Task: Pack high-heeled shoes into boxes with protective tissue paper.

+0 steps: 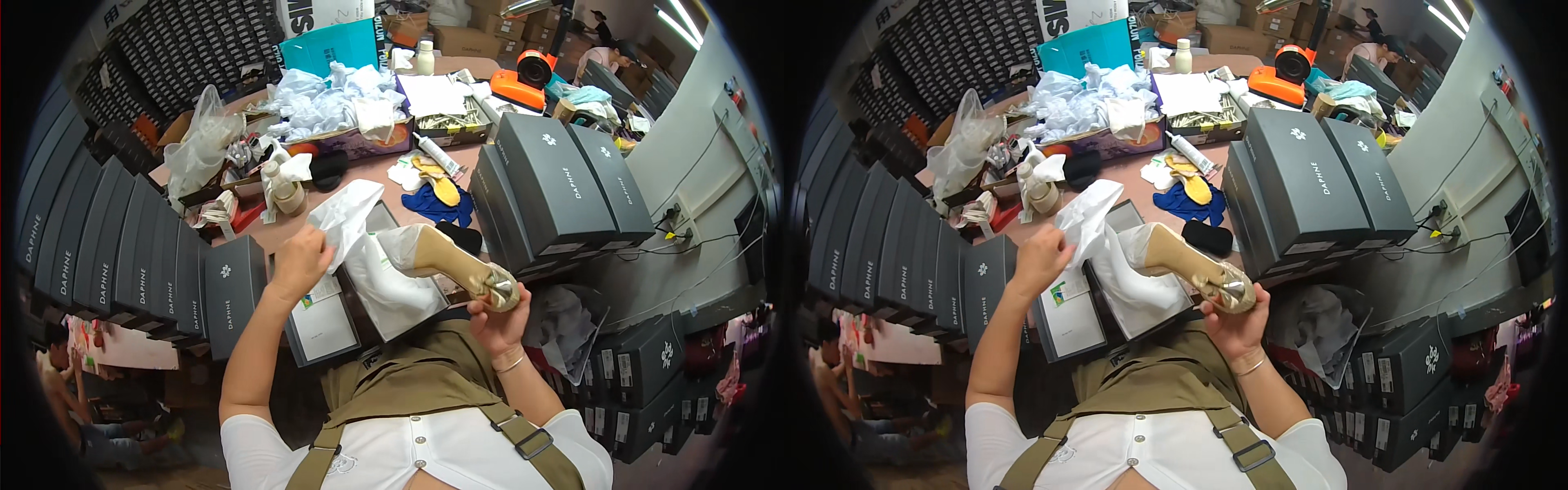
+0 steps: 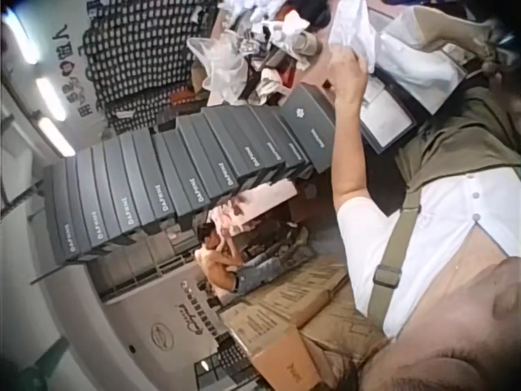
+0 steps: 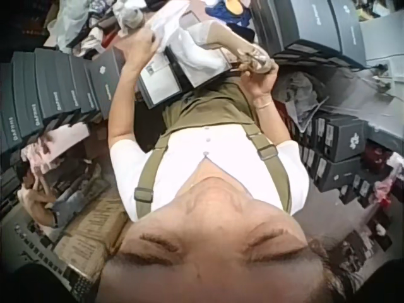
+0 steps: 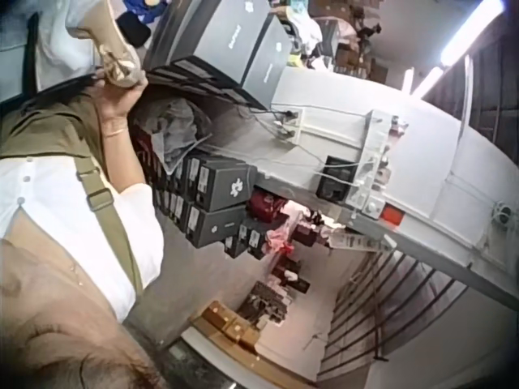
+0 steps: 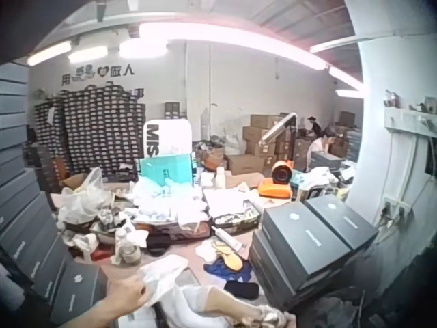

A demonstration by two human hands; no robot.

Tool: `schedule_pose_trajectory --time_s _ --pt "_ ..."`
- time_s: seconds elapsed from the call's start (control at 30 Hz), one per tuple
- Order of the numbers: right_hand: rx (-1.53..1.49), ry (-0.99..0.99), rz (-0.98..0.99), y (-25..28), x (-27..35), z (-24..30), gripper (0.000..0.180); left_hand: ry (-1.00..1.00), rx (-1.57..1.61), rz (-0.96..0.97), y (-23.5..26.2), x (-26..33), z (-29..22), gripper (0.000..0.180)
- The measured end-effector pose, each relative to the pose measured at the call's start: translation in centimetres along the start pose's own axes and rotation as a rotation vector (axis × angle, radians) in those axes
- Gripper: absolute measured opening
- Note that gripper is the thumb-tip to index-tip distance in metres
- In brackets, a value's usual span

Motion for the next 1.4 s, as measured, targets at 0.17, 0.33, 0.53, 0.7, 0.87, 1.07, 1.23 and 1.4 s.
schedule_pose_trajectory --time_s 0.17,0.33,0.53,0.7,0.87,1.07,1.23,1.4 --pt "0.5 0.079 0.005 -4.2 1.7 1.6 0.066 -0.117 -0.064 -0.058 -0.3 1.5 -1.7 0.024" --pt "0.714 -0.222 0.055 -6.9 -1.7 -3.3 0.077 -0.232 -0.083 -0.077 1.9 3.6 -5.8 0.049" --pt "0.946 -0.222 0.014 -3.9 -4.5 -5.8 0.074 -0.128 -0.07 -0.071 4.7 3.3 -1.3 0.04" --pt "0.848 -0.307 0.095 -5.4 -3.2 -6.0 0.081 -0.153 0.111 0.029 2.4 4.0 -3.0 0.044" --pt "0.709 -0.117 0.014 -5.5 -6.7 -5.9 0.063 -0.214 0.248 -0.029 5.8 4.3 -7.2 0.049" --pt "0.706 0.183 -0.069 -5.7 -10.1 -7.3 0.046 -0.49 0.188 -0.005 4.0 3.1 -14.9 0.052" --pt "0.506 0.059 0.246 -7.2 -11.3 -5.7 0.052 -0.421 0.261 -0.17 0.4 5.3 -15.4 0.037" --pt "1.989 0.371 0.026 7.4 -9.4 -3.9 0.062 -0.524 0.4 -0.34 -0.1 6.5 -17.9 0.031"
Point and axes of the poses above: each hand's wrist, its own x-axis away from the middle knuckle, its own y-axis out of the back of the hand, z = x × y, the point moved 9 cm from there along -x, towards the middle knuckle, and after that the axes turned 8 degrees about x, right-handed, at the moved point
